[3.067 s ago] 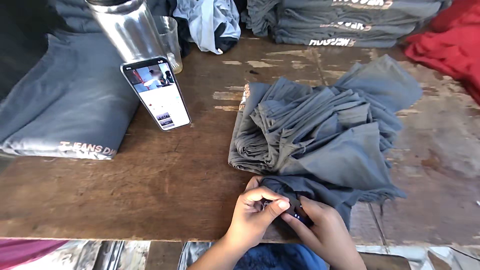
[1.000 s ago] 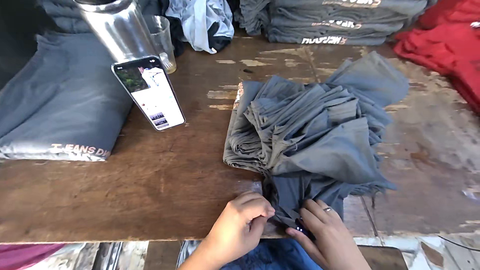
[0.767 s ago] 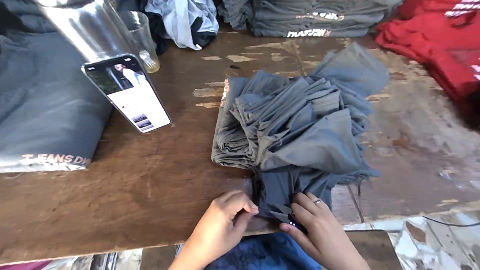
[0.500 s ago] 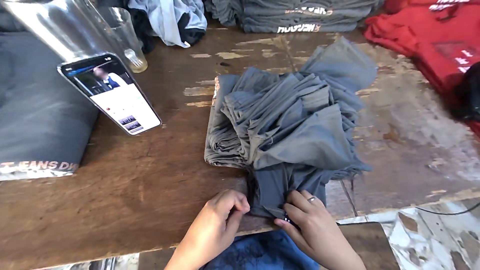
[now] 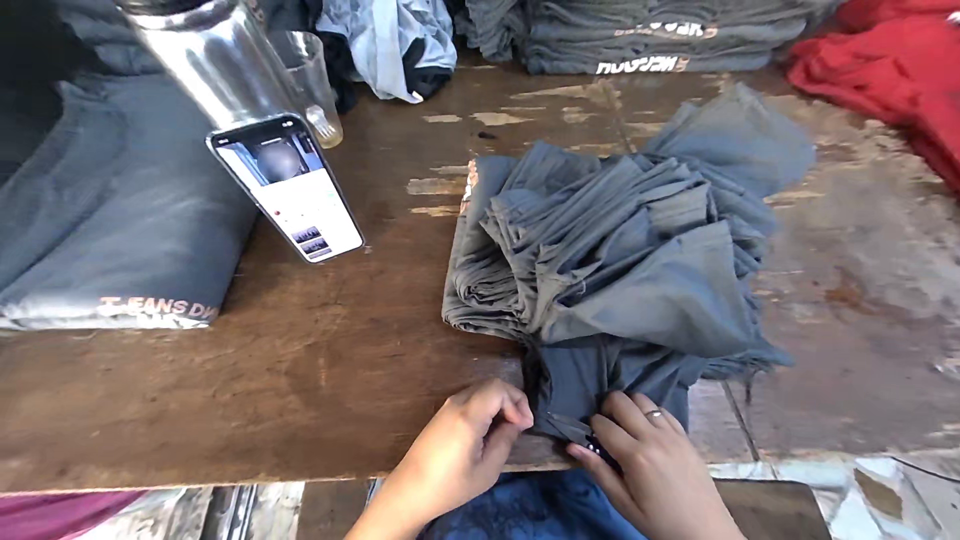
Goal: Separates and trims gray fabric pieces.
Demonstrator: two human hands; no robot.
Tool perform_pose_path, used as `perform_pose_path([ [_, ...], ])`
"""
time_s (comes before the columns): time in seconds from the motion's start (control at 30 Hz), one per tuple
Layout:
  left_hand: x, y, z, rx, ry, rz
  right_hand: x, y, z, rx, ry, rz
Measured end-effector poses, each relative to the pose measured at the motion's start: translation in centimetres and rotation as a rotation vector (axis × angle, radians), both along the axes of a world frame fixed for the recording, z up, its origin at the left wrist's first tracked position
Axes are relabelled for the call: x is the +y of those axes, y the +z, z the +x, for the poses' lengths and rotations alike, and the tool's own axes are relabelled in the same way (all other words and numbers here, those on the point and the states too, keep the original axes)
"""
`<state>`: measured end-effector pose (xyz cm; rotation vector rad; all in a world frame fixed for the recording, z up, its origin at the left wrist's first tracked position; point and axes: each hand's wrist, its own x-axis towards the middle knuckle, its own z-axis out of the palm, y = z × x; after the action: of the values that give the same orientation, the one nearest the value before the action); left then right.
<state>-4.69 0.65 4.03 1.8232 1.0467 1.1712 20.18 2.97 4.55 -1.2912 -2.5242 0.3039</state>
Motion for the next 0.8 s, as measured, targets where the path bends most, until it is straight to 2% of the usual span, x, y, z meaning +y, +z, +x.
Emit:
perform_pose_path([
  [0.23, 0.1, 1.7, 0.3, 0.081, 0.008, -0.100, 0.0, -0.1, -0.4, -0.017, -0.027, 0.054],
  [0.33, 0.2, 0.1, -0.1, 0.041, -0.046, -0.032, 0.0, -0.4, -0.4, -0.008, -0.037, 0.061],
  [0.47, 0.2, 0.1, -0.3, 0.021, -0.056, -0.045, 0.0, -0.6, -0.3, -0.002, -0.028, 0.065],
  [0.63, 0.1, -0.1, 0.8, 0.208, 0.123, -0.033, 0.2, -0.3, 0.5, 0.059, 0.019, 0.004],
  [0.8, 0.1, 0.4, -0.2, 0.207, 0.069, -0.004, 0.1, 0.0, 1.3, 0.121, 0.050, -0.100],
])
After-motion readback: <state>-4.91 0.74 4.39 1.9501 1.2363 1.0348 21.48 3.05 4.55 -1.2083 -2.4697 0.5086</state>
